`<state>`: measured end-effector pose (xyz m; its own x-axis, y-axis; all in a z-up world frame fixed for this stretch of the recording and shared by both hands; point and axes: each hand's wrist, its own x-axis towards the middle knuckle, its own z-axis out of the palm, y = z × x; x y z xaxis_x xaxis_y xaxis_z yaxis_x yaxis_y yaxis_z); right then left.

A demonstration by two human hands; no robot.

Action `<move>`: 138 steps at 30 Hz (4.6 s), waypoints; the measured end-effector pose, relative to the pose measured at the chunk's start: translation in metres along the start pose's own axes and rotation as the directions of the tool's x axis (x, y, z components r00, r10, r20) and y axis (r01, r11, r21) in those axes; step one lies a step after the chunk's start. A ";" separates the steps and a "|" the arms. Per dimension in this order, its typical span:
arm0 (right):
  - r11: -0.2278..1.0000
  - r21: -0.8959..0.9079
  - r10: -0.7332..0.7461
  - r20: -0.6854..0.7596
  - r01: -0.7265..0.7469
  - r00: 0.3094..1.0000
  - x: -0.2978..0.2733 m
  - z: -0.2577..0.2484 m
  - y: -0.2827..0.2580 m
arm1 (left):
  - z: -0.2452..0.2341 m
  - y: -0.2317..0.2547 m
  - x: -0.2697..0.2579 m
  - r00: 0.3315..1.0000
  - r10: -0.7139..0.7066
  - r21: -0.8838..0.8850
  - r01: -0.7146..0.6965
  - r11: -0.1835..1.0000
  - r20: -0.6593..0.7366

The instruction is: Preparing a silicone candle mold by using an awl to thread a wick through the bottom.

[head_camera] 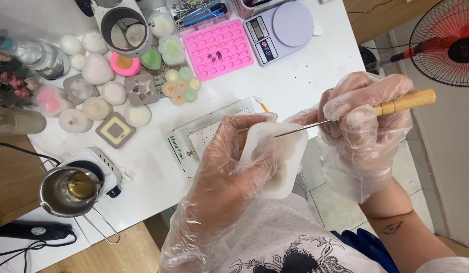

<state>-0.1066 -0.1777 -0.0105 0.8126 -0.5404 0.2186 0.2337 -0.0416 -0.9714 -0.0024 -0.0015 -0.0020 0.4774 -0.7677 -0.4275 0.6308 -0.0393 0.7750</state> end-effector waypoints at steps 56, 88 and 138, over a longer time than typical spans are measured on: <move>0.937 -0.138 -0.281 0.250 0.322 0.927 -0.013 -0.026 0.021 | 0.014 -0.013 -0.017 0.970 0.237 0.089 -0.232 0.969 -0.057; 0.328 -0.349 -0.342 0.822 0.878 0.455 -0.022 -0.017 -0.005 | 0.016 -0.038 -0.019 0.878 0.391 0.138 -0.367 0.920 -0.275; 0.959 0.143 -0.221 0.917 0.245 0.331 0.155 0.001 0.084 | -0.004 -0.041 0.006 0.937 0.161 -0.031 -0.179 0.983 -0.310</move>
<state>0.0394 -0.2643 -0.0577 0.7071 0.6012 0.3723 0.4996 -0.0522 -0.8647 -0.0228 -0.0020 -0.0379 0.7388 -0.5271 -0.4199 0.5533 0.1187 0.8245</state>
